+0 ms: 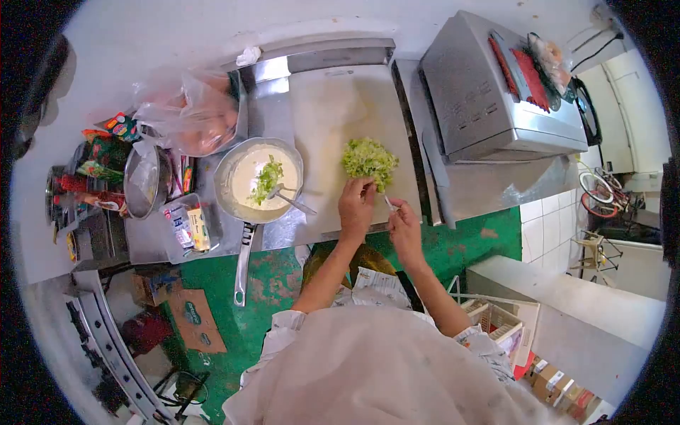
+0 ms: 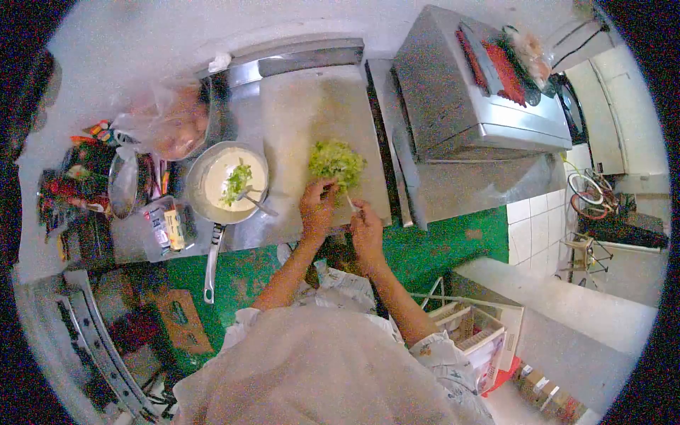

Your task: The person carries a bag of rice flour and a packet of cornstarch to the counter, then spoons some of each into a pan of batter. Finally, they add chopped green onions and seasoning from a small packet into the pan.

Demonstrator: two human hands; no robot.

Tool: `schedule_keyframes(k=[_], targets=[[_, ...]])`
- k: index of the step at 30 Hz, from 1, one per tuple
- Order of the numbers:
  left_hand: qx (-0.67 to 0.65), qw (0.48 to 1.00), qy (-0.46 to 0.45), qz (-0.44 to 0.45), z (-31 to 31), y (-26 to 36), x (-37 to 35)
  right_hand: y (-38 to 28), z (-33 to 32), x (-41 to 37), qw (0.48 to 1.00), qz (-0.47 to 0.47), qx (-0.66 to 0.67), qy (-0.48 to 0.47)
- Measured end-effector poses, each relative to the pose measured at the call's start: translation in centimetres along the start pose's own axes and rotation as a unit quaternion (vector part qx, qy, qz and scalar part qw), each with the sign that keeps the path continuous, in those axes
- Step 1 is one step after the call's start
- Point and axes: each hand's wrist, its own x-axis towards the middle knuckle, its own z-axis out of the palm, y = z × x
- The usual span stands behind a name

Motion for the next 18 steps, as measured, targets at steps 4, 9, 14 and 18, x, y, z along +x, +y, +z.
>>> schedule_keyframes(k=[4,9,14,18], targets=[[-0.020,0.999,0.024,0.004,-1.0,1.2,0.8,-4.0,-0.3,0.1,1.000,-0.010,-0.009,-0.024],[-0.048,0.995,0.084,-0.034,-4.0,3.0,2.0,-7.4,0.0,1.6,0.992,-0.049,-0.072,-0.094],[-0.025,0.982,0.181,-0.049,-9.2,2.6,3.3,-7.7,5.7,4.6,0.931,-0.301,-0.155,-0.138],[-0.041,0.964,0.253,-0.069,-13.8,-0.1,4.1,-12.5,11.6,4.1,0.912,-0.215,-0.267,-0.224]])
